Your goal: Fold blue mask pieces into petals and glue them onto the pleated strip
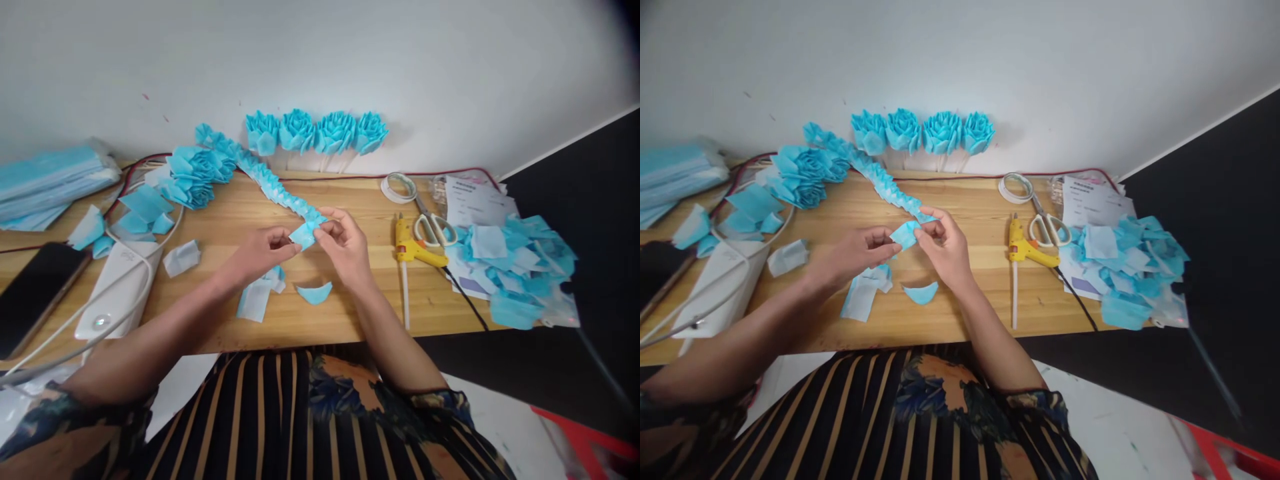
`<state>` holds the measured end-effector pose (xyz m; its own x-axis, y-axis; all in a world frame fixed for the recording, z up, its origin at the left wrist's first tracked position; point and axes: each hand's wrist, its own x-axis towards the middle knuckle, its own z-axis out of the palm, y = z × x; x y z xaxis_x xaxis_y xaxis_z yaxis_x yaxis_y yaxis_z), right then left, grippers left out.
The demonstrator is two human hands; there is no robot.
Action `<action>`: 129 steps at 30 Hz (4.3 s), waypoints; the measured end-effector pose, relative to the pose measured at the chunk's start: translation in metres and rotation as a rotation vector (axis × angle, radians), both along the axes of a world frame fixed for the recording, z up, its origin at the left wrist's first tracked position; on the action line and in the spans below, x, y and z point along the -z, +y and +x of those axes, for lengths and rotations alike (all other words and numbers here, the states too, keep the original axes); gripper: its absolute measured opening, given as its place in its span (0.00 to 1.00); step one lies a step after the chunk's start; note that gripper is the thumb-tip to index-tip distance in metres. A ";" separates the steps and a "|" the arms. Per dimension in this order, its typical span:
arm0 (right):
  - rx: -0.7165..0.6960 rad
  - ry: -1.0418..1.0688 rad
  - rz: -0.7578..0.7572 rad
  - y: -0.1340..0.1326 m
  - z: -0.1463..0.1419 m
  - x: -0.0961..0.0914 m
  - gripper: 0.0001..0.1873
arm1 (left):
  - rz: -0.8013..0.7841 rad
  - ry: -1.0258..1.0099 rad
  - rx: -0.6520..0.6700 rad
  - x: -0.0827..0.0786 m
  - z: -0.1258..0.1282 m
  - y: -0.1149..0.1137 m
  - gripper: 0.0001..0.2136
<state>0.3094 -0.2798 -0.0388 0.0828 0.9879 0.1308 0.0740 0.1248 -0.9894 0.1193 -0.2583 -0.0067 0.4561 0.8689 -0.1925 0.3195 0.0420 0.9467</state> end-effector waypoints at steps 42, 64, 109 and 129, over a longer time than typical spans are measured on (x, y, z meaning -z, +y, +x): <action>-0.273 0.053 -0.021 -0.004 0.001 0.015 0.28 | 0.009 -0.150 -0.026 0.016 -0.004 -0.003 0.14; -0.234 -0.244 0.194 -0.011 -0.002 0.008 0.34 | 0.037 -0.132 -0.153 0.016 -0.015 0.004 0.16; -0.137 0.003 -0.066 -0.008 0.008 0.008 0.21 | 0.257 0.107 0.103 0.016 -0.008 0.000 0.10; 0.027 0.123 -0.038 -0.003 0.008 0.015 0.21 | 0.023 0.050 -0.049 0.025 -0.009 -0.001 0.21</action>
<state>0.3170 -0.2832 -0.0536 0.1226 0.9892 0.0808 -0.0449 0.0869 -0.9952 0.1100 -0.2594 -0.0322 0.4029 0.8944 -0.1940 0.3649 0.0374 0.9303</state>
